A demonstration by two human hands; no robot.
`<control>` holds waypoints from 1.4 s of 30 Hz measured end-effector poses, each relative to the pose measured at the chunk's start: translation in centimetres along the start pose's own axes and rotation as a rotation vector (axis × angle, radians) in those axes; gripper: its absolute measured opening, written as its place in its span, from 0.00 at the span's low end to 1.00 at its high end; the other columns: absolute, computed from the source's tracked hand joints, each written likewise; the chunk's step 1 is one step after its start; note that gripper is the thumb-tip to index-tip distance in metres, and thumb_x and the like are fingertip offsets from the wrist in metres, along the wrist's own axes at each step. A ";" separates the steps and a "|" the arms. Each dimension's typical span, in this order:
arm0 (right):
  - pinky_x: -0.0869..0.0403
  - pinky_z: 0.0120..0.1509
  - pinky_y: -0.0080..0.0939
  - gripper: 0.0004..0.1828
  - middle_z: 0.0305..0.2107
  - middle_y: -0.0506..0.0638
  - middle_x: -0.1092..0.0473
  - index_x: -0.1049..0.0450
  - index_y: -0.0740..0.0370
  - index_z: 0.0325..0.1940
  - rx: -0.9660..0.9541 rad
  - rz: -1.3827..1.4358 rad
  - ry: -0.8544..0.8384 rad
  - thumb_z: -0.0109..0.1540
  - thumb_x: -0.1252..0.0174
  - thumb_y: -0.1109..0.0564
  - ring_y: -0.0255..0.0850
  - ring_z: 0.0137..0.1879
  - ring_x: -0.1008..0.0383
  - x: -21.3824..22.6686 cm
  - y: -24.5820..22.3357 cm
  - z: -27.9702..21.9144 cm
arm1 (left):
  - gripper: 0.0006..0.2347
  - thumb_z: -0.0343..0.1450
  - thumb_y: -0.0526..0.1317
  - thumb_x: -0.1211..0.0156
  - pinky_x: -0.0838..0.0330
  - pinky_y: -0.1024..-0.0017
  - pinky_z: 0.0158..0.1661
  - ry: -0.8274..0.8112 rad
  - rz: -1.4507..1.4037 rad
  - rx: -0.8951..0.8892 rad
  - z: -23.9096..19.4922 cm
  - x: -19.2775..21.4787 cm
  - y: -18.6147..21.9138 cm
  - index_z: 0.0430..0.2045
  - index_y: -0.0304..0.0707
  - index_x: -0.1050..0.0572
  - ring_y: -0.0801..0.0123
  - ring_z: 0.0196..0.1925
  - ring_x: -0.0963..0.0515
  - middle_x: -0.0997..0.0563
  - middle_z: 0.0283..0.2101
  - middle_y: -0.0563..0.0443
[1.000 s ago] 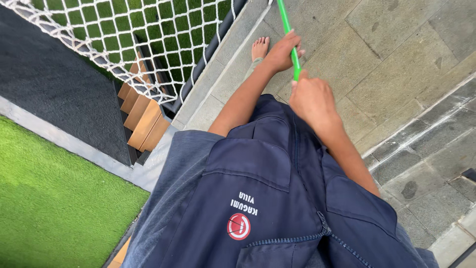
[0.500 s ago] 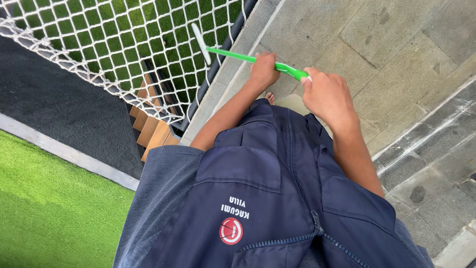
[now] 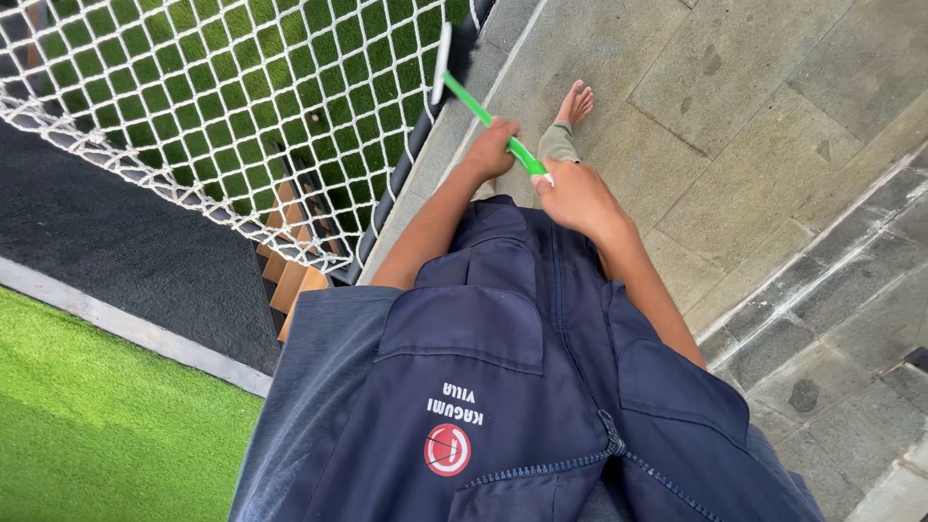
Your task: The person sweeps the stone-tiled floor of a balcony using a broom, moving around a folding chair and a small table.
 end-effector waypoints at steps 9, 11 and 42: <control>0.29 0.45 0.64 0.15 0.34 0.68 0.26 0.26 0.65 0.52 0.073 -0.012 0.143 0.66 0.49 0.55 0.67 0.42 0.25 17.5 4.9 0.3 | 0.09 0.63 0.34 0.34 0.49 0.41 0.67 0.329 0.149 0.159 10.0 -1.0 10.1 0.31 0.33 0.27 0.37 0.49 0.26 0.24 0.37 0.33; 0.30 0.45 0.65 0.15 0.31 0.69 0.26 0.26 0.65 0.54 -0.008 -0.055 0.122 0.67 0.49 0.55 0.68 0.42 0.25 21.5 6.0 -0.8 | 0.10 0.66 0.38 0.32 0.46 0.44 0.67 0.377 0.039 -0.016 14.7 -0.6 14.9 0.31 0.34 0.28 0.37 0.46 0.26 0.25 0.36 0.34; 0.29 0.46 0.67 0.19 0.26 0.71 0.27 0.33 0.72 0.56 -0.161 -0.175 0.097 0.69 0.48 0.53 0.70 0.37 0.25 35.6 14.0 14.8 | 0.14 0.72 0.42 0.31 0.34 0.56 0.56 0.144 -0.126 -0.243 43.7 4.3 23.4 0.33 0.36 0.32 0.44 0.50 0.28 0.27 0.41 0.43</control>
Point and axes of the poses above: each hand's wrist, its own z-axis towards the middle knuckle, its own x-axis out of the back of the hand, y = z × x, the point moved 4 cm from there along z, towards the middle knuckle
